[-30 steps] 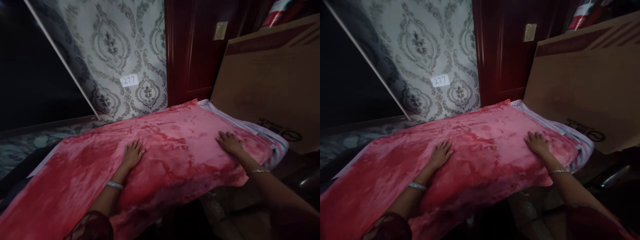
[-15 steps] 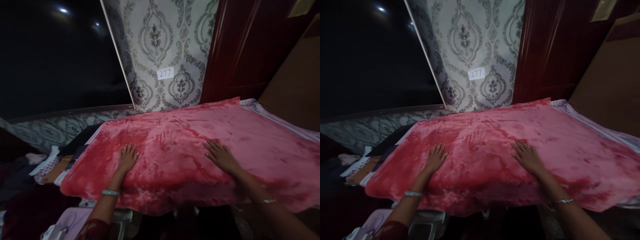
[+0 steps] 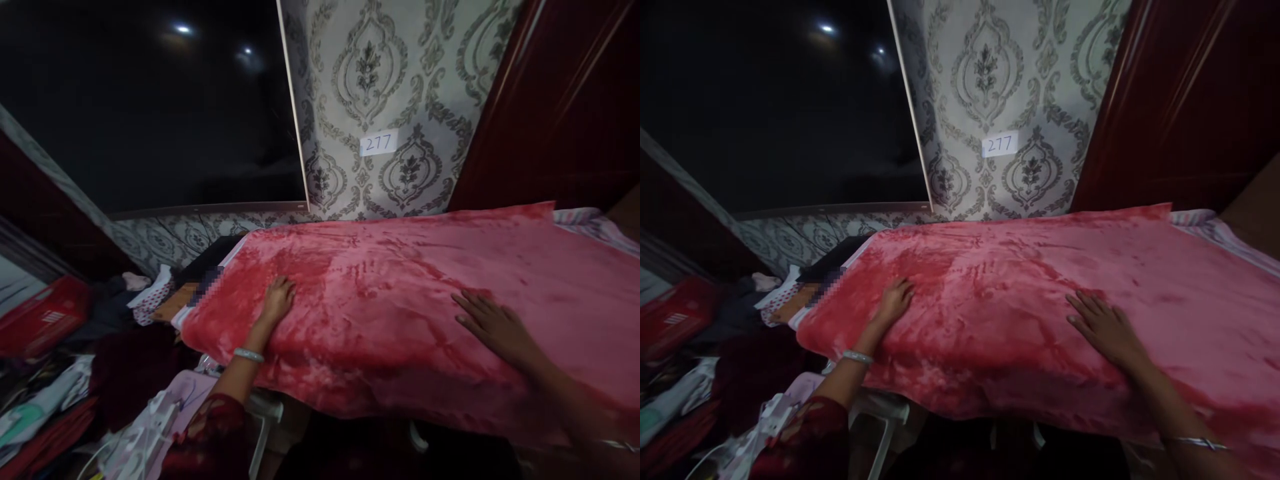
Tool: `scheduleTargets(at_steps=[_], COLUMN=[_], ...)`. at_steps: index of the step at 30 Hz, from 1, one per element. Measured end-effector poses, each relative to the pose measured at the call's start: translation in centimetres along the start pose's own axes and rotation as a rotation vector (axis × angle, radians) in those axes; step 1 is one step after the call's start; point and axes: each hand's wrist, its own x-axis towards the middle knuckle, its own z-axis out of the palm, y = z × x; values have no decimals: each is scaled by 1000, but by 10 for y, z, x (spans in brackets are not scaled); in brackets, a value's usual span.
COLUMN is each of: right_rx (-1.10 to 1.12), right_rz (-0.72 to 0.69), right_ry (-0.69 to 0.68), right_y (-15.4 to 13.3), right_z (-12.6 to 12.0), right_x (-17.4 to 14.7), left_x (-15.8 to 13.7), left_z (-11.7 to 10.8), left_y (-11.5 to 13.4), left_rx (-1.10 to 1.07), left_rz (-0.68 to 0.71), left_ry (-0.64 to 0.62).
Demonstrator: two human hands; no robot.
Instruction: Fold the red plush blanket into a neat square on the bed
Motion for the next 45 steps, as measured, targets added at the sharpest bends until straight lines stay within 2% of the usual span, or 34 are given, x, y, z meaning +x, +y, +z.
scheduleTargets(at_steps=[4, 7, 19, 27, 32, 38, 45], right_rx=[5, 10, 25, 11, -6, -22, 4], right_rz=[13, 19, -14, -13, -26, -20, -16], right_ry=[28, 35, 66, 77, 81, 78, 42], right_y=[0, -1, 10, 8, 9, 9, 5], right_z=[2, 2, 18, 17, 17, 13, 4], right_x=[0, 1, 6, 7, 7, 5, 4], left_x=[12, 22, 25, 35, 44, 45, 45], left_z=[-11, -12, 1, 1, 3, 12, 12], left_y=[-26, -33, -30, -37, -43, -44, -44], left_rx=[-15, -17, 33, 16, 11, 30, 56], left_rz=[-8, -7, -20, 38, 78, 58, 58], left_ry=[6, -1, 101, 186, 185, 181, 150])
